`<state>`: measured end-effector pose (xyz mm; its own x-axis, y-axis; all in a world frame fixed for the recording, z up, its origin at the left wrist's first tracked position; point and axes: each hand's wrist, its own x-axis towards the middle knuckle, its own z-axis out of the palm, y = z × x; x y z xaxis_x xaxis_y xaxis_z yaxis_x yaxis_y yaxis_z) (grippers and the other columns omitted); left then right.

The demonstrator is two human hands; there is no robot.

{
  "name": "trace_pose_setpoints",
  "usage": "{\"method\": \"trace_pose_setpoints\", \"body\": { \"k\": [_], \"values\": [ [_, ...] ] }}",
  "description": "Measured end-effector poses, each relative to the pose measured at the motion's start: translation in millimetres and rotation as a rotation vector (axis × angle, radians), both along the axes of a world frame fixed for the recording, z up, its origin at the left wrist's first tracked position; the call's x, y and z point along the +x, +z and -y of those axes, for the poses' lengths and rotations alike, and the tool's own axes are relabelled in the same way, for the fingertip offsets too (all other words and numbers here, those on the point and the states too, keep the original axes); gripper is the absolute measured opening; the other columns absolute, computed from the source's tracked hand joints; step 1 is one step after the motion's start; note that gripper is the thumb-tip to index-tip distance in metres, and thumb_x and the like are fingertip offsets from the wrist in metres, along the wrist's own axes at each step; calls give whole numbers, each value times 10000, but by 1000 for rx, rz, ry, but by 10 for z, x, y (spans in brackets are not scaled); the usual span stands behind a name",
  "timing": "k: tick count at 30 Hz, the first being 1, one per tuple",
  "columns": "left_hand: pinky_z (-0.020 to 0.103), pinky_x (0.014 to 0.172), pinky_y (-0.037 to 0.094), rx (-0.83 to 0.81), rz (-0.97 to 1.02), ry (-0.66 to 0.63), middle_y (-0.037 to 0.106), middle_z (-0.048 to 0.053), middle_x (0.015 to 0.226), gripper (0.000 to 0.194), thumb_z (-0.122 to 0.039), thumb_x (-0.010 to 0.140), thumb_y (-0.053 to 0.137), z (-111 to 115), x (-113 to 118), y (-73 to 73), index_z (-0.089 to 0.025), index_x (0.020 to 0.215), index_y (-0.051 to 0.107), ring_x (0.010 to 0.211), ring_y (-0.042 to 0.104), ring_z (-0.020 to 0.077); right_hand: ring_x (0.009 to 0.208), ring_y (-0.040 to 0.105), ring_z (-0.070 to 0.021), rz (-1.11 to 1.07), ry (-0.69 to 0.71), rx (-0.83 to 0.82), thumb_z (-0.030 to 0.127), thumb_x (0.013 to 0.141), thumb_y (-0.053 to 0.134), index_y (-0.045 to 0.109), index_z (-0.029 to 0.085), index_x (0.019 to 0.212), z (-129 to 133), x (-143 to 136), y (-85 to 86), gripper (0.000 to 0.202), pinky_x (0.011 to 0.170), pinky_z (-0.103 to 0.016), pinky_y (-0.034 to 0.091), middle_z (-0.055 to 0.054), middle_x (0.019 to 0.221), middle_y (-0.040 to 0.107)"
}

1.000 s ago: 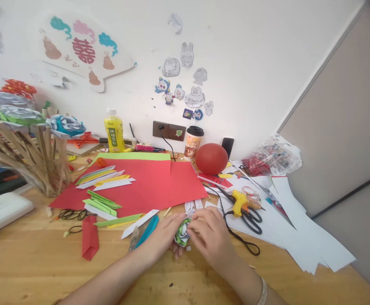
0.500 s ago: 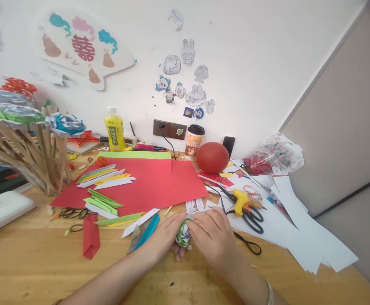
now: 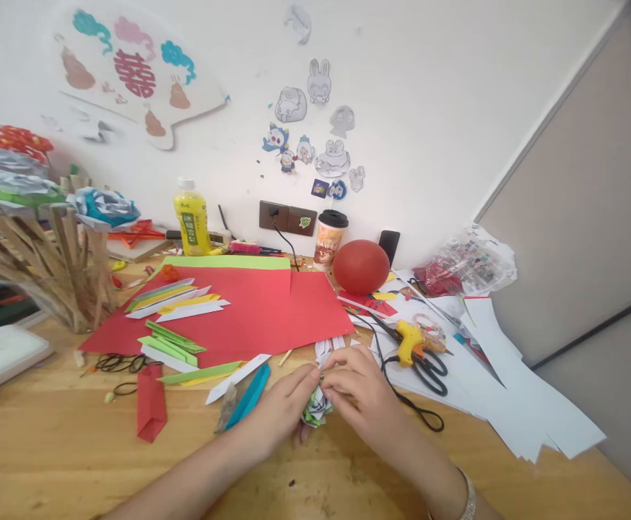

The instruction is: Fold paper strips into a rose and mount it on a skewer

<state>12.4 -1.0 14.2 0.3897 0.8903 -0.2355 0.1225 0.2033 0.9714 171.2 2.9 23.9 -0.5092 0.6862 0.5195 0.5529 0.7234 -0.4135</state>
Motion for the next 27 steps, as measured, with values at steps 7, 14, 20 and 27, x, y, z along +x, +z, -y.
{"method": "trace_pose_setpoints", "body": {
  "k": [7, 14, 20, 27],
  "values": [
    [252, 423, 347, -22, 34, 6, 520, -4, 661, 373, -542, 798, 372, 5, -18, 14, -191, 822, 495, 440, 461, 118, 955, 515, -193, -98, -11, -75, 142, 825, 563, 592, 214, 758, -4, 11, -4, 102, 837, -347, 436, -40, 968, 561],
    [235, 404, 339, -93, 101, -85, 487, -22, 588, 300, -486, 765, 412, -38, -39, -10, -196, 760, 492, 422, 447, 110, 980, 525, -175, -181, 71, -203, 185, 835, 581, 613, 222, 832, -35, 55, 12, 49, 874, -335, 436, -35, 990, 547],
    [220, 363, 346, -229, 240, -102, 511, -26, 602, 329, -443, 713, 460, -39, -26, 52, -183, 899, 537, 384, 469, 108, 939, 516, -171, -113, 170, -63, 244, 862, 566, 646, 241, 832, -39, 94, 3, 85, 829, -325, 440, -25, 970, 576],
    [190, 351, 235, -156, 279, -83, 423, -44, 548, 296, -449, 795, 452, -64, -57, 46, -173, 763, 554, 400, 337, 72, 933, 511, -177, -93, 127, -17, 266, 882, 527, 608, 225, 818, -41, 99, 9, 111, 822, -331, 427, -35, 968, 561]
  ]
}}
